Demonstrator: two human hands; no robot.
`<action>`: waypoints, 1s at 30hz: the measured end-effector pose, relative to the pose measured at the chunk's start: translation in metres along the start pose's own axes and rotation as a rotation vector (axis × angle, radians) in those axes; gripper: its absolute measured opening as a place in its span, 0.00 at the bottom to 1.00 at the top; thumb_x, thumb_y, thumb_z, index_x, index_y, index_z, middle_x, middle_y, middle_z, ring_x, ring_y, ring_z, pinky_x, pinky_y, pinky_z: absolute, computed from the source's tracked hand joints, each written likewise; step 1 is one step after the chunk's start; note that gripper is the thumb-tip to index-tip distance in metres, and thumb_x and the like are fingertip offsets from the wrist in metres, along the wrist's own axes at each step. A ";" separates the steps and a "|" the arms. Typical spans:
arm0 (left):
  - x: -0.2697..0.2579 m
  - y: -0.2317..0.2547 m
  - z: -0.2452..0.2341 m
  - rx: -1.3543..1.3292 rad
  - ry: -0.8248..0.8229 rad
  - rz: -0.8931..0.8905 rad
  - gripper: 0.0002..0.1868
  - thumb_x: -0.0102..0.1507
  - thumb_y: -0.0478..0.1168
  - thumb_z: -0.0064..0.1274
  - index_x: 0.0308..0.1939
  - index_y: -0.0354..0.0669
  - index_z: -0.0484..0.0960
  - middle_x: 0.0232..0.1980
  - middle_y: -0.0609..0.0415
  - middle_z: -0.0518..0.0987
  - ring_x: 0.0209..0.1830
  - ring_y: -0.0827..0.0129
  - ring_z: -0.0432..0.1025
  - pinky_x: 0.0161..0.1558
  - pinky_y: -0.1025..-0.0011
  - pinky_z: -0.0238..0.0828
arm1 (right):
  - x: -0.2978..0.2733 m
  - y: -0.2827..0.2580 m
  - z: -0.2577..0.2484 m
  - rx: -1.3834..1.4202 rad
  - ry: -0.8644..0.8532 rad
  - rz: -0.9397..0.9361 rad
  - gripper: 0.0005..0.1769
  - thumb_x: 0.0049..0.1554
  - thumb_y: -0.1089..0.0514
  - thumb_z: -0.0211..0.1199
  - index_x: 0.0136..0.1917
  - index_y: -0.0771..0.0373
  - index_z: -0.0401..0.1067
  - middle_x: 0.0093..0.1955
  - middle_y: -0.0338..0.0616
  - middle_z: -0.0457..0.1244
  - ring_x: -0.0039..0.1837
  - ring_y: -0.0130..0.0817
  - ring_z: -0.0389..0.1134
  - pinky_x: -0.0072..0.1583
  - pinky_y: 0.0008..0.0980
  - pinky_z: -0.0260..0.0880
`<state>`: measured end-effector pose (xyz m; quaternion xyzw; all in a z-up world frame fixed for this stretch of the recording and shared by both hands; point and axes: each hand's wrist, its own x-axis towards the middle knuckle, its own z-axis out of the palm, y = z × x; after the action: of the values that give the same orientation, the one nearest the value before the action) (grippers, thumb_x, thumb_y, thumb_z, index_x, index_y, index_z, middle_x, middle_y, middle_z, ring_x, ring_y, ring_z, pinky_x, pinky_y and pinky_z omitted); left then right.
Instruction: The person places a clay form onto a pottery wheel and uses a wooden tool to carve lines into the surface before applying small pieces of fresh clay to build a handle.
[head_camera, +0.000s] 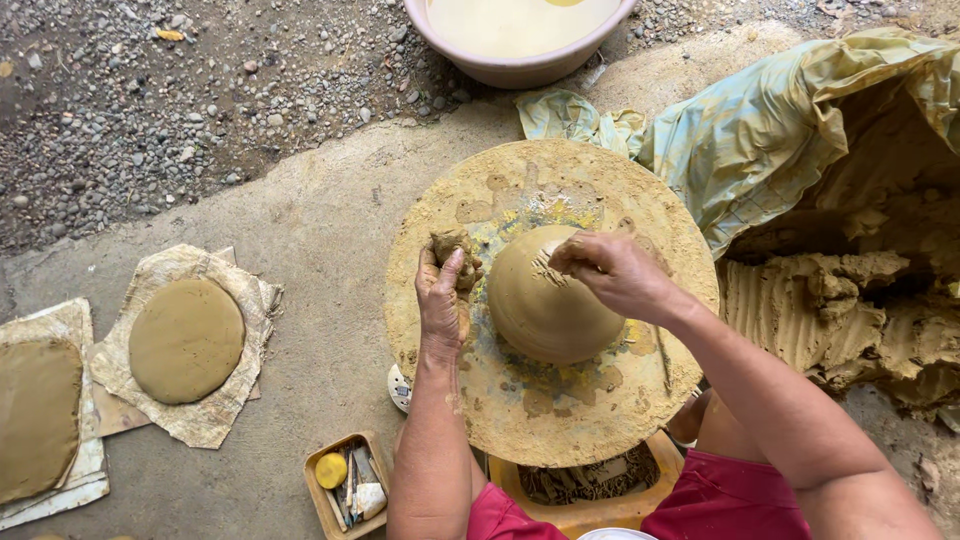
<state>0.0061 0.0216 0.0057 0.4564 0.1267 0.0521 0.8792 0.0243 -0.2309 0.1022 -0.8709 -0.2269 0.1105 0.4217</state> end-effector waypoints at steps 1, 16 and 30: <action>-0.001 0.001 0.002 -0.005 -0.006 0.009 0.17 0.66 0.36 0.56 0.58 0.39 0.75 0.47 0.55 0.80 0.39 0.71 0.76 0.43 0.71 0.77 | 0.005 -0.001 0.006 -0.044 -0.017 -0.043 0.09 0.59 0.63 0.61 0.52 0.63 0.78 0.50 0.46 0.71 0.55 0.38 0.73 0.57 0.36 0.74; -0.028 0.028 0.040 0.820 -0.482 0.410 0.41 0.58 0.32 0.66 0.74 0.46 0.66 0.62 0.44 0.77 0.63 0.60 0.75 0.65 0.64 0.74 | 0.007 -0.026 -0.010 0.076 0.000 -0.095 0.32 0.51 0.62 0.69 0.68 0.57 0.69 0.66 0.48 0.62 0.62 0.39 0.69 0.61 0.37 0.76; 0.045 -0.012 0.046 0.642 -0.587 0.035 0.21 0.57 0.31 0.69 0.54 0.41 0.85 0.52 0.55 0.86 0.52 0.73 0.78 0.57 0.71 0.79 | -0.023 0.016 0.034 0.176 0.351 0.167 0.32 0.50 0.65 0.71 0.68 0.54 0.72 0.54 0.42 0.71 0.55 0.26 0.73 0.60 0.27 0.78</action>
<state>0.0619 -0.0123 0.0133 0.7044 -0.1265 -0.1069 0.6903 -0.0038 -0.2270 0.0688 -0.8525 -0.0665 0.0112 0.5183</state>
